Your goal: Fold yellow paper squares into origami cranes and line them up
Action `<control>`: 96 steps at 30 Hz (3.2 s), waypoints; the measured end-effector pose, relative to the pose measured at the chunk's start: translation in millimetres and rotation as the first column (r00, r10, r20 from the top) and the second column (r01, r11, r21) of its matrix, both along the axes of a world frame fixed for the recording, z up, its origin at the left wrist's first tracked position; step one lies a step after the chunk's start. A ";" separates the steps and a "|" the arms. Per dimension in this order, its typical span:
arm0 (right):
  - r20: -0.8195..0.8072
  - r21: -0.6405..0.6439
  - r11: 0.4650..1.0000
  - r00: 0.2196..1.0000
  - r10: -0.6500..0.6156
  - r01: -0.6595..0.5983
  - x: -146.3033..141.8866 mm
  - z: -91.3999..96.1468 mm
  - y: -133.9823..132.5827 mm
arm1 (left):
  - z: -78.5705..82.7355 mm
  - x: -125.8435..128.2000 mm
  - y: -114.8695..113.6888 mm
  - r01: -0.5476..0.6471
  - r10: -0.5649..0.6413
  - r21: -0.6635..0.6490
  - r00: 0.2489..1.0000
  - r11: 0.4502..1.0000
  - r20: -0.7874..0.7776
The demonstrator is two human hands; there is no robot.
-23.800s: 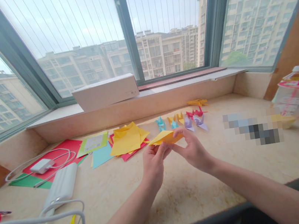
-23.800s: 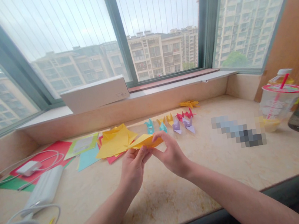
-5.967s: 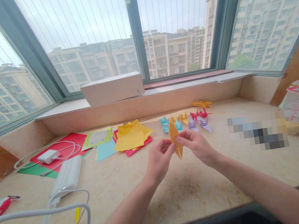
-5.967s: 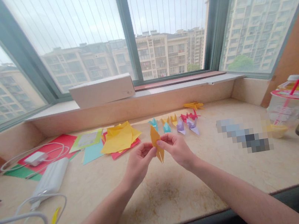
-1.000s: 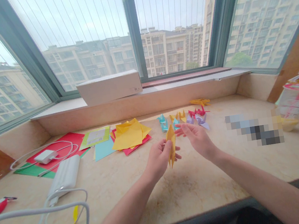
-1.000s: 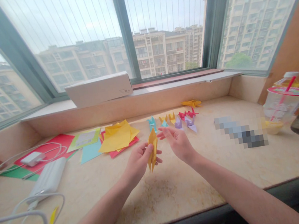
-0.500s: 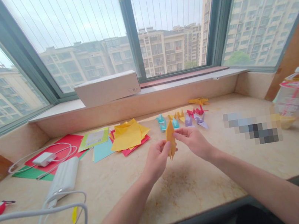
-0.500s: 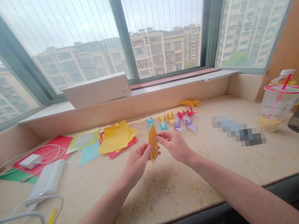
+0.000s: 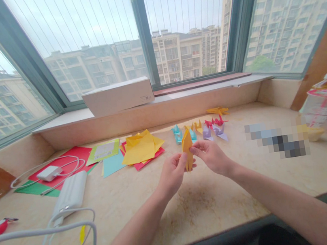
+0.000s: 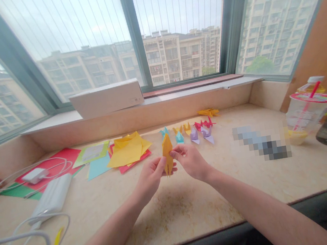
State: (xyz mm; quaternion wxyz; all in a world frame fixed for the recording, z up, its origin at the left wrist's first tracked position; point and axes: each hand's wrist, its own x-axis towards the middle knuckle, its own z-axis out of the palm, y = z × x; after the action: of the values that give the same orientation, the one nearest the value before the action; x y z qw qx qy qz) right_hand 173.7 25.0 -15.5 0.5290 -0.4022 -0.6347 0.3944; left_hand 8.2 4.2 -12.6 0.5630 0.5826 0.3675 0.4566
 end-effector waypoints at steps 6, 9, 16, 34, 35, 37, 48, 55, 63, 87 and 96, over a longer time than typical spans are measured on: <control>-0.002 0.001 1.000 1.000 0.021 -0.021 2.0 -1.0 2.5 | 1.4 1.4 -3.2 0.019 -0.017 -0.038 0.999 0.999 0.034; -0.016 -0.002 0.999 0.999 0.047 -0.047 1.2 -1.0 2.5 | 1.6 0.9 -2.5 0.004 -0.004 0.000 1.000 1.000 0.015; -0.069 0.024 0.995 0.993 0.097 -0.096 -2.2 1.1 0.5 | 2.4 -0.7 0.4 -0.029 0.031 0.066 0.999 0.997 -0.027; -0.044 0.023 0.989 0.989 0.145 -0.144 -3.3 4.4 -2.4 | -1.7 0.7 0.0 -0.095 0.101 0.131 0.994 0.987 -0.042; -0.031 0.017 0.991 0.991 0.133 -0.133 -3.0 4.6 -2.7 | -1.7 0.7 -0.3 -0.089 0.098 0.144 0.994 0.986 -0.053; -0.004 -0.005 0.996 0.996 0.091 -0.091 -2.4 4.3 -3.2 | -1.6 0.4 -0.5 -0.086 0.104 0.184 0.991 0.979 -0.088; 0.026 -0.048 0.998 0.998 0.050 -0.049 -1.3 0.1 -1.4 | -3.9 -1.5 3.7 -0.107 0.147 0.231 0.975 0.967 -0.166; 0.020 -0.054 0.997 0.998 0.054 -0.053 -1.2 3.1 -3.6 | -0.3 -3.4 6.2 -0.133 0.165 0.226 0.978 0.965 -0.128; -0.135 -0.120 0.984 0.984 0.116 -0.133 -2.0 7.0 -4.5 | 1.9 -3.7 4.9 -0.164 0.172 0.183 0.985 0.969 -0.024; -0.188 -0.105 0.984 0.974 0.125 -0.147 -5.1 1.8 -4.1 | 1.7 -5.6 7.9 -0.231 0.238 0.178 0.971 0.956 -0.017; -0.161 -0.109 0.982 0.977 0.136 -0.154 -3.9 2.9 -3.0 | 4.4 -4.6 4.7 -0.212 0.218 0.146 0.976 0.966 -0.020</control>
State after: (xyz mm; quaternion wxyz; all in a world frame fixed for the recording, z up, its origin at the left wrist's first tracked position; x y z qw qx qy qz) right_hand 169.8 22.0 -12.6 0.5207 -0.3545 -0.5948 0.4994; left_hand 3.6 8.9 -8.2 0.4605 0.5861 0.4049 0.5296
